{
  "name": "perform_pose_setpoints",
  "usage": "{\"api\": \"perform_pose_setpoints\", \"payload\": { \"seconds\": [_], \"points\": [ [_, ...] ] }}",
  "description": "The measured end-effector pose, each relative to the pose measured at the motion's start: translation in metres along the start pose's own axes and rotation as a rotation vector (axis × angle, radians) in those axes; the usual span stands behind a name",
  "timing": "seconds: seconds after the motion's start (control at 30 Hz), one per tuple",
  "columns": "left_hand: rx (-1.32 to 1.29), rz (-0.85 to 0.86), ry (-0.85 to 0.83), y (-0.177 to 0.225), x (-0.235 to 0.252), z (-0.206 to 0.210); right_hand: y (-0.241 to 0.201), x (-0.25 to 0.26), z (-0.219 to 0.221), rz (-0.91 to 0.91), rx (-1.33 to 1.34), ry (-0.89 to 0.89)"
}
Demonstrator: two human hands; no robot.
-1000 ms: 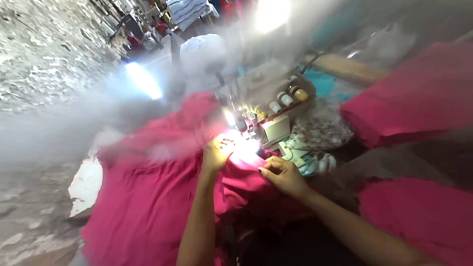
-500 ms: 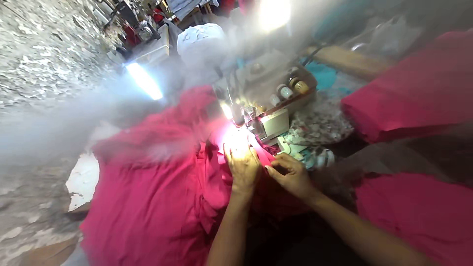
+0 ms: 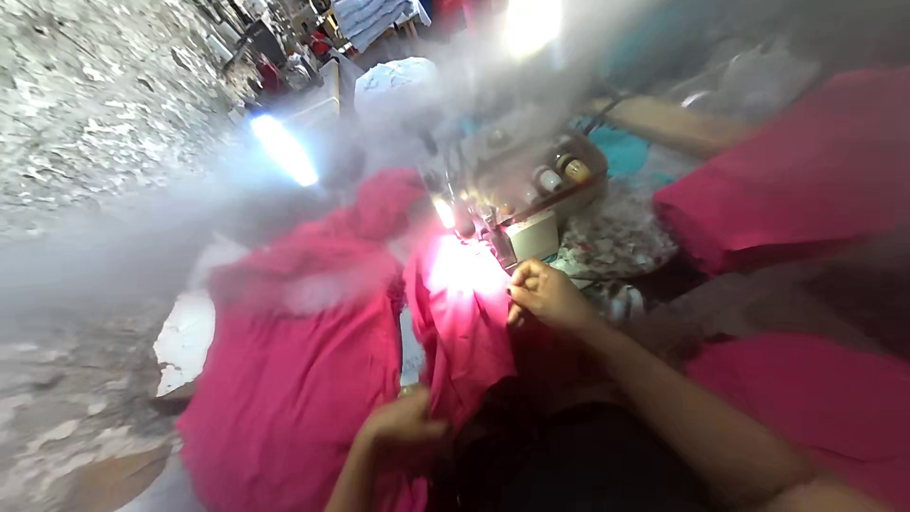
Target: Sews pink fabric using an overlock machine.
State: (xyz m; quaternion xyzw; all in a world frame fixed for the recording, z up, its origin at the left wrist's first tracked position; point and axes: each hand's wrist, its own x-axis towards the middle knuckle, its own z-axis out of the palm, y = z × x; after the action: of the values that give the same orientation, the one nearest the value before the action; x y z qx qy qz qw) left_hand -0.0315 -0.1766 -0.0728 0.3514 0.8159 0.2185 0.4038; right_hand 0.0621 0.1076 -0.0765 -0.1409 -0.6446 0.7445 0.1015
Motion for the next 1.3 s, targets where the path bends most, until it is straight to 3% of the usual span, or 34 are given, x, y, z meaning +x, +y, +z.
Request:
{"api": "perform_pose_setpoints", "payload": {
  "seconds": [0.03,0.07,0.13,0.2,0.23,0.37,0.43,0.53,0.63,0.73,0.87,1.0,1.13,1.3],
  "points": [
    [0.071,-0.039,0.013,-0.007,-0.035,-0.015,0.002,-0.007,-0.004,0.045,0.051,-0.034],
    [0.140,-0.093,0.183,-0.011,-0.074,-0.038,0.006,-0.015,-0.007,0.089,0.088,-0.073],
    [0.285,-0.178,0.739,-0.014,-0.133,-0.087,0.019,-0.027,-0.004,0.150,0.133,-0.158],
    [0.483,-0.353,1.256,-0.002,-0.139,-0.108,0.029,-0.036,0.007,0.201,0.145,-0.223],
    [0.525,-0.381,1.335,0.014,-0.124,-0.103,0.034,-0.039,0.014,0.211,0.135,-0.227],
    [0.544,0.243,1.097,0.056,0.007,-0.022,0.043,-0.048,0.026,0.144,-0.139,-0.137],
    [0.497,0.391,1.086,0.062,0.062,0.015,0.034,-0.055,0.023,0.126,-0.205,-0.140],
    [0.458,0.372,1.250,0.052,0.097,0.028,0.016,-0.066,0.016,0.050,-0.104,-0.175],
    [0.477,0.315,1.325,0.055,0.097,0.016,0.025,-0.053,0.015,-0.051,0.041,-0.150],
    [0.446,0.238,1.219,0.067,0.089,-0.001,0.054,-0.017,0.018,-0.089,-0.119,0.028],
    [0.373,0.099,0.992,0.096,0.072,-0.026,0.038,0.014,0.015,-0.050,-0.100,-0.132],
    [0.327,0.295,0.973,0.120,0.052,-0.022,0.018,0.002,0.005,-0.123,-0.087,-0.193],
    [0.417,0.439,1.064,0.115,0.074,0.003,0.038,-0.011,-0.002,-0.074,-0.116,-0.204],
    [0.499,0.371,0.935,0.123,0.091,-0.006,0.049,-0.025,-0.009,-0.080,-0.371,-0.177]
  ]
}}
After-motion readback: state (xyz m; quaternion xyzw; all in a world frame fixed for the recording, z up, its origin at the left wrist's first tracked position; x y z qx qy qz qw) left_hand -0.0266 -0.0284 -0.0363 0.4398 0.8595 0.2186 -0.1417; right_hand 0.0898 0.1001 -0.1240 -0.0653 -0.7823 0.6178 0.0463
